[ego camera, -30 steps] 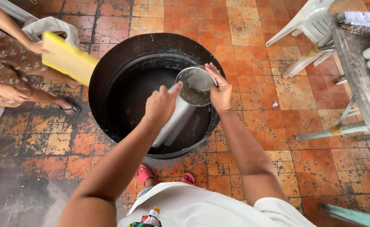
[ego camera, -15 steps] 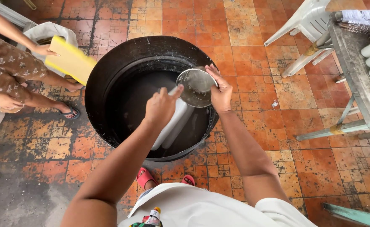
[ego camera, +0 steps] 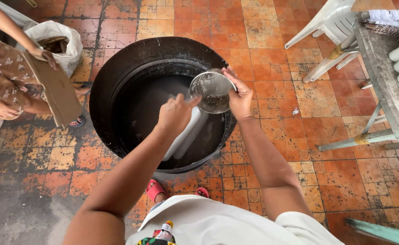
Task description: Cleaning solidified wax residue from a large melting pot using a scraper and a small cup, then organizing candle wicks.
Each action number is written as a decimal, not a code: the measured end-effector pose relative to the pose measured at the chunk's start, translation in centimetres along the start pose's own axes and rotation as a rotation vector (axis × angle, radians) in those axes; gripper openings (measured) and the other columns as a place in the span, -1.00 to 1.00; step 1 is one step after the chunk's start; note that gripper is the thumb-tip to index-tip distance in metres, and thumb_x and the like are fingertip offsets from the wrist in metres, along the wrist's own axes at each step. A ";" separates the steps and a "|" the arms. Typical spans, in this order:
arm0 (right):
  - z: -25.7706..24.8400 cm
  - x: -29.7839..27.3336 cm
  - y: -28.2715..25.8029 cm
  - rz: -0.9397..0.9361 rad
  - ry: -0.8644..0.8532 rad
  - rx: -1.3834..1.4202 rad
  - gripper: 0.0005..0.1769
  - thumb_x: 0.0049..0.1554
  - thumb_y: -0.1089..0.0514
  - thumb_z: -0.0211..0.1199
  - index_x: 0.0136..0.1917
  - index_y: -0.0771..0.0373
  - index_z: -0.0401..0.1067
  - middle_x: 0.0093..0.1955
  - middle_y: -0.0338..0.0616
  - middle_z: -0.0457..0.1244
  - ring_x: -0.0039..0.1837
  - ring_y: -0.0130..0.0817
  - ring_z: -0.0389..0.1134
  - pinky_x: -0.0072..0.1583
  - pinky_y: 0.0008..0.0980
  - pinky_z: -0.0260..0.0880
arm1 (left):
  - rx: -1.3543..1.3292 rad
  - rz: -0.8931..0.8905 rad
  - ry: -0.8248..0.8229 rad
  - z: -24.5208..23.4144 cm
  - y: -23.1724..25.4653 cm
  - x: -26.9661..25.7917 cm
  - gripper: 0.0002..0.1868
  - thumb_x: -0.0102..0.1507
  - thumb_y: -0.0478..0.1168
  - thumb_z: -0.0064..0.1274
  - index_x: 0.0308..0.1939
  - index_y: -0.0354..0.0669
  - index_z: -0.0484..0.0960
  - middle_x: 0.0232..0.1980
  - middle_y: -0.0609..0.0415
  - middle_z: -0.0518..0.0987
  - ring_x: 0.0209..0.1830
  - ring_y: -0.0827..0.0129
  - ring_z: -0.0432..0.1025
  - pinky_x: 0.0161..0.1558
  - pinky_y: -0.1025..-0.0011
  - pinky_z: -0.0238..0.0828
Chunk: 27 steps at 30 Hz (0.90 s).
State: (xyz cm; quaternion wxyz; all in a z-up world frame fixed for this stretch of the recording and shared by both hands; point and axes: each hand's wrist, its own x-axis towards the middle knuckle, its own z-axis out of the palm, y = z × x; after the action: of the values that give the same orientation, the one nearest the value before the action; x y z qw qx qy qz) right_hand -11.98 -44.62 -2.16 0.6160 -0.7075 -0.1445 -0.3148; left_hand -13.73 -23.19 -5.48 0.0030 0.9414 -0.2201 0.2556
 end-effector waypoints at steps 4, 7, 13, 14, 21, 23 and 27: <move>-0.1 0.1 -0.1 0.008 0.029 0.005 -0.52 0.14 0.66 0.11 0.21 0.33 0.55 0.24 0.04 0.39 0.46 -0.11 0.23 0.56 0.04 0.00 | -0.045 -0.040 -0.045 -1.2 -0.4 0.5 -0.42 0.21 -0.29 -0.04 0.22 0.51 0.62 -0.37 0.05 0.45 -0.54 0.14 0.51 -0.60 0.21 0.48; -0.1 0.1 -0.6 0.009 -0.019 -0.038 -0.50 0.14 0.64 0.10 0.23 0.29 0.54 0.25 -0.01 0.39 0.49 -0.15 0.22 0.57 0.03 -0.04 | -0.038 0.005 -0.101 -1.0 0.0 0.0 -0.54 0.22 -0.26 -0.04 0.06 0.47 0.70 -0.43 0.07 0.43 -0.58 0.17 0.49 -0.65 0.27 0.41; 0.3 -0.4 -0.6 0.027 -0.035 -0.083 -0.30 0.03 0.71 -0.06 0.28 0.24 0.53 0.30 -0.07 0.37 0.52 -0.18 0.20 0.58 0.09 -0.20 | 0.070 -0.047 -0.006 -1.3 -0.4 0.3 -0.48 0.20 -0.25 0.03 0.17 0.49 0.65 -0.37 0.04 0.43 -0.54 0.17 0.47 -0.61 0.27 0.47; 0.2 -0.4 -0.7 0.022 -0.031 -0.083 -0.27 0.01 0.71 -0.07 0.28 0.24 0.53 0.30 -0.06 0.37 0.52 -0.16 0.20 0.58 0.10 -0.20 | 0.017 -0.043 -0.069 -1.3 -0.4 0.1 -0.49 0.22 -0.27 0.00 0.16 0.47 0.66 -0.37 0.02 0.45 -0.54 0.16 0.48 -0.63 0.26 0.46; 0.4 0.2 -1.5 -0.031 -0.012 -0.085 -0.22 -0.04 0.73 -0.09 0.28 0.23 0.54 0.30 -0.07 0.37 0.52 -0.16 0.19 0.58 0.12 -0.22 | -0.015 -0.035 -0.110 -2.8 -0.7 0.6 -0.51 0.24 -0.25 -0.02 0.16 0.45 0.66 -0.34 -0.02 0.46 -0.49 0.08 0.50 -0.61 0.16 0.50; 0.5 0.1 -1.6 -0.040 -0.014 -0.087 -0.21 -0.04 0.74 -0.10 0.28 0.23 0.54 0.30 -0.07 0.38 0.52 -0.16 0.20 0.57 0.14 -0.23 | -0.022 -0.046 -0.091 -3.5 -0.6 0.3 -0.51 0.23 -0.25 -0.01 0.16 0.45 0.66 -0.33 -0.02 0.47 -0.48 0.08 0.51 -0.59 0.15 0.51; 0.6 0.0 -1.7 -0.036 -0.023 -0.110 -0.25 -0.02 0.72 -0.08 0.28 0.23 0.53 0.30 -0.09 0.38 0.52 -0.17 0.20 0.57 0.16 -0.24 | 0.014 -0.115 0.000 -3.5 -0.8 0.4 -0.46 0.23 -0.28 0.01 0.22 0.47 0.63 -0.30 0.00 0.47 -0.47 0.12 0.52 -0.55 0.19 0.55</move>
State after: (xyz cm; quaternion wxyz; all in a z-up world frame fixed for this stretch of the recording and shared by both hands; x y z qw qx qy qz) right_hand -12.82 -43.71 -0.89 0.5688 -0.7410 -0.1468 -0.3254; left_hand -14.75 -22.26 -2.20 0.0108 0.9525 -0.1640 0.2564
